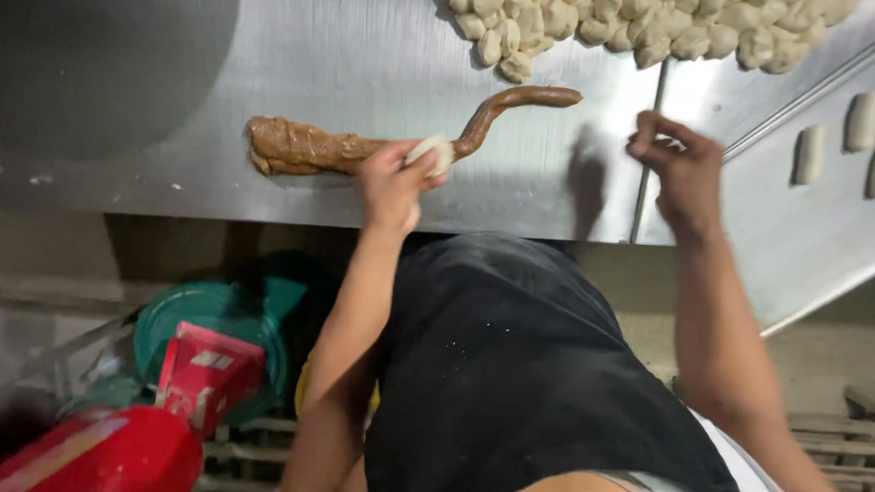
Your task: The recorder is wrapping a piece of white dough around a log of brown dough and rolling it into a cylindrical shape before placing it on a baking tray.
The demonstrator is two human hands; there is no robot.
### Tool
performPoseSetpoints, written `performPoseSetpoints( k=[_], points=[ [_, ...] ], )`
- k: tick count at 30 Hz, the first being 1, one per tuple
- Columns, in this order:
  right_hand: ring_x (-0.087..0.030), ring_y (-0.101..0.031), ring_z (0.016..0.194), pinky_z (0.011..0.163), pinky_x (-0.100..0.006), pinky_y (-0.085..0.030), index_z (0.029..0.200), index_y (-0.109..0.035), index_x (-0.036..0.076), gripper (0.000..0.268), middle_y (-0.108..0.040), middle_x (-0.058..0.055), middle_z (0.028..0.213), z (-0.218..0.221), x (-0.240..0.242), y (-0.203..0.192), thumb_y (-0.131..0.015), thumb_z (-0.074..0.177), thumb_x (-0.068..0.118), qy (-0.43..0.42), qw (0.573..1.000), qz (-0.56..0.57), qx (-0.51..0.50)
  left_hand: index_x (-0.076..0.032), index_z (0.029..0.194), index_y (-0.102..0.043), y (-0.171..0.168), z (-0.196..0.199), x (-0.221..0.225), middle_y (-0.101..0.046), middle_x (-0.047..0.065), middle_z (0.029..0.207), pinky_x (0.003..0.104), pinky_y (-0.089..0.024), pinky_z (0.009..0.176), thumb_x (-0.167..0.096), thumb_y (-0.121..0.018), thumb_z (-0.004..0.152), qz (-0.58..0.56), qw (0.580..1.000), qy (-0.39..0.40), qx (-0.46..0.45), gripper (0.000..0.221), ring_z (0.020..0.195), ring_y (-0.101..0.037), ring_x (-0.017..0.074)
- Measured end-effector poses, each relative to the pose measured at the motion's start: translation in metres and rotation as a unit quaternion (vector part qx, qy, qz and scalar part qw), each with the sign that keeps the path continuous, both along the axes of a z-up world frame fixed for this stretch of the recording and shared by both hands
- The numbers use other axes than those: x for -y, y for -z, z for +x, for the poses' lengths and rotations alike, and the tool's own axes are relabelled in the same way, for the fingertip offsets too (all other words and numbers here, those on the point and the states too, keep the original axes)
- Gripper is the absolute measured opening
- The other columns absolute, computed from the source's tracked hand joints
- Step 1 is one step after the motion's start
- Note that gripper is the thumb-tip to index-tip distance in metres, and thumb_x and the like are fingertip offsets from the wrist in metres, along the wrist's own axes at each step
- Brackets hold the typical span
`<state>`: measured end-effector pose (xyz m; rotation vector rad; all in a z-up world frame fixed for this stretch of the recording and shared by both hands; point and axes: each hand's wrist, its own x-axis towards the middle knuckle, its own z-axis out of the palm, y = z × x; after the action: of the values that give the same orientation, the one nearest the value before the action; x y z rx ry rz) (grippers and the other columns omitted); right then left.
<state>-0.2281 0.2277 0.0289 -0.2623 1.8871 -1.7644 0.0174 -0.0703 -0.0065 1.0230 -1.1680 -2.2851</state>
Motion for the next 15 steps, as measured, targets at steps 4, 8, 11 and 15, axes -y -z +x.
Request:
performPoseSetpoints(
  k=[4, 8, 11, 15],
  points=[
    [-0.018, -0.073, 0.096, 0.086, -0.032, -0.064, 0.127, -0.069, -0.003, 0.033, -0.073, -0.01, 0.113, 0.071, 0.059, -0.05, -0.068, 0.095, -0.001, -0.002, 0.999, -0.023, 0.04, 0.006, 0.113, -0.072, 0.008, -0.056, -0.017, -0.075, 0.011, 0.1, 0.032, -0.065, 0.074, -0.007, -0.076, 0.093, -0.01, 0.997, 0.065, 0.032, 0.024, 0.086, -0.073, 0.0186],
    [-0.02, -0.072, 0.091, 0.078, -0.032, -0.062, 0.125, -0.069, -0.004, 0.026, -0.074, -0.013, 0.111, 0.104, 0.084, -0.04, -0.069, 0.101, 0.004, 0.019, 0.999, -0.035, 0.009, 0.002, 0.136, -0.063, -0.017, -0.073, -0.039, -0.074, 0.011, 0.117, 0.026, -0.059, 0.09, -0.003, -0.075, 0.092, -0.035, 0.964, 0.241, -0.106, 0.045, 0.101, -0.071, 0.0123],
    [-0.018, -0.07, 0.09, 0.078, -0.031, -0.061, 0.122, -0.069, -0.002, 0.025, -0.073, -0.012, 0.107, 0.104, 0.084, -0.046, -0.075, 0.099, 0.003, 0.032, 0.997, -0.064, 0.007, 0.004, 0.138, -0.061, -0.037, -0.07, -0.041, -0.073, 0.011, 0.117, 0.027, -0.061, 0.087, -0.002, -0.073, 0.094, 0.036, 0.946, 0.289, -0.139, 0.046, 0.099, -0.072, 0.0127],
    [-0.015, -0.073, 0.089, 0.073, -0.029, -0.062, 0.116, -0.07, 0.003, 0.028, -0.074, -0.009, 0.102, 0.104, 0.075, -0.048, -0.077, 0.089, 0.003, 0.028, 0.988, -0.097, 0.118, 0.006, 0.132, -0.063, -0.03, -0.066, -0.044, -0.074, 0.011, 0.108, 0.027, -0.065, 0.075, -0.003, -0.074, 0.091, 0.056, 0.935, 0.337, -0.096, 0.044, 0.088, -0.074, 0.0148]
  ],
)
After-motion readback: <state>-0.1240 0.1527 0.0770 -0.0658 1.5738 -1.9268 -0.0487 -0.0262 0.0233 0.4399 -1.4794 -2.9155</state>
